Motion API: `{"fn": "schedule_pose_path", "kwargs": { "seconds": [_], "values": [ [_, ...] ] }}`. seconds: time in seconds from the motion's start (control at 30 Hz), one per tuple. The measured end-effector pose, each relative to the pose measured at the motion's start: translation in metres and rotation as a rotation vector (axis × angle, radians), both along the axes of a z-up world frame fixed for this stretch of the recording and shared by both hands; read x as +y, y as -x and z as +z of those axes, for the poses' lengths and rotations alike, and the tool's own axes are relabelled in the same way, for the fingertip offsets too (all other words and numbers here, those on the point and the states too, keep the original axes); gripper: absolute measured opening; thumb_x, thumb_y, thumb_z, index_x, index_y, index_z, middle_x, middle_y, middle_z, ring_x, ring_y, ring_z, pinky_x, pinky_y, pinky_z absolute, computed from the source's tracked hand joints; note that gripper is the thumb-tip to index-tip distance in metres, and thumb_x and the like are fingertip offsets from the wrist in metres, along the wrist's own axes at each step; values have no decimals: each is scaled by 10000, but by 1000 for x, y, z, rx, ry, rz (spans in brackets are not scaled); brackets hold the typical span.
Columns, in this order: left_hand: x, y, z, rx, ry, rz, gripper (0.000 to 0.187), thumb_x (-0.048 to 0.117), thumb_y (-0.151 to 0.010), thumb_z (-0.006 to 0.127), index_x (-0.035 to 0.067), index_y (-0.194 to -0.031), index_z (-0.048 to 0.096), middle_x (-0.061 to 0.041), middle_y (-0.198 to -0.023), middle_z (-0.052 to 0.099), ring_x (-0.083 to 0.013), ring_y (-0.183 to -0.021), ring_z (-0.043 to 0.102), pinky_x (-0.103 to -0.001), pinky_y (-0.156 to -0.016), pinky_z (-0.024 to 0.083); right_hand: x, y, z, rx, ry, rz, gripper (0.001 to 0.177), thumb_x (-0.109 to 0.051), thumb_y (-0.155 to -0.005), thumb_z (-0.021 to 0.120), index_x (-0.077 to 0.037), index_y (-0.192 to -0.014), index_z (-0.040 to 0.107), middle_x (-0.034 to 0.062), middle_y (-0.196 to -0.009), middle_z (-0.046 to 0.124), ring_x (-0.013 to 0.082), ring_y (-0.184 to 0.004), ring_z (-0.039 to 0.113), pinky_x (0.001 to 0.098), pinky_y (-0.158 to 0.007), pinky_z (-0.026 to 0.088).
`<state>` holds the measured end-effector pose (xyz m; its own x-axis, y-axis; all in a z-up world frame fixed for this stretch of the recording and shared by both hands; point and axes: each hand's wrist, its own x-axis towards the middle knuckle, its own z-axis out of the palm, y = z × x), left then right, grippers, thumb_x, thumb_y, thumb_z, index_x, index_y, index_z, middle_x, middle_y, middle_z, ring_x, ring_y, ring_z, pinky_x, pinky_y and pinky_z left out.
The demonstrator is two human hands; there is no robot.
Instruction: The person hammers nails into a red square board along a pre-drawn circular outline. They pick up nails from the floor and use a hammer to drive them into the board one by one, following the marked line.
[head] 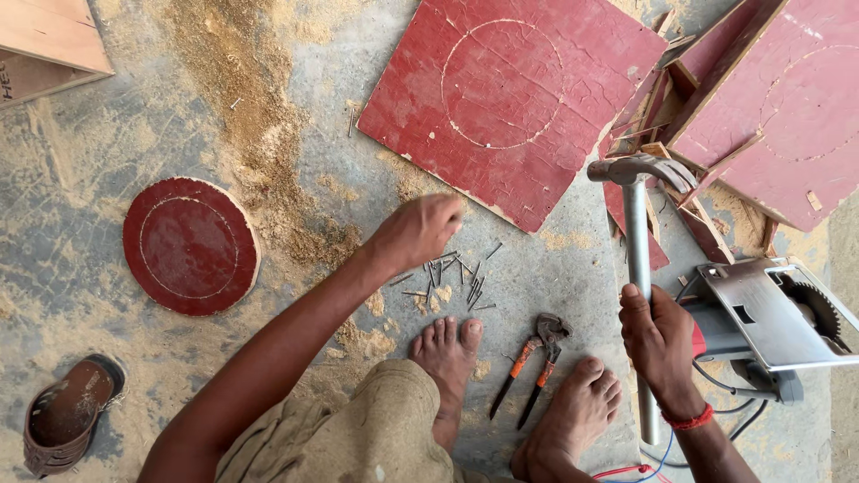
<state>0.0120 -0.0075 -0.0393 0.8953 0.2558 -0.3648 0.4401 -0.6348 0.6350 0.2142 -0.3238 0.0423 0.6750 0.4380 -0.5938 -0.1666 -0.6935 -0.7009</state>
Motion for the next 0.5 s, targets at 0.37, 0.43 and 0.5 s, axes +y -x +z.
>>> {"fn": "schedule_pose_path", "kwargs": {
  "seconds": [0.37,0.43,0.5],
  "values": [
    [35,-94,-32,-677,16,355,117,246,-980,748,149,-1032,788,-23,-975,766,-128,-832,723,-290,-690,630,-3,6,0,-84,79,81,435,-376,-1041,602,7,-834,596,31,-609,554,100,-519,496,319,-465,407],
    [35,-92,-35,-675,14,368,116,234,-999,743,137,-1051,781,-20,-969,743,-123,-866,721,-292,-715,633,-5,6,-1,-106,96,101,420,-370,-1032,610,3,-837,604,39,-602,566,106,-518,507,324,-470,412],
    [33,-90,-36,-654,14,388,121,213,-990,748,114,-1053,778,-31,-956,738,-130,-848,719,-298,-701,625,-5,5,-2,-142,121,145,397,-360,-1023,618,-7,-842,620,44,-592,577,110,-520,520,327,-477,417]
  ]
}}
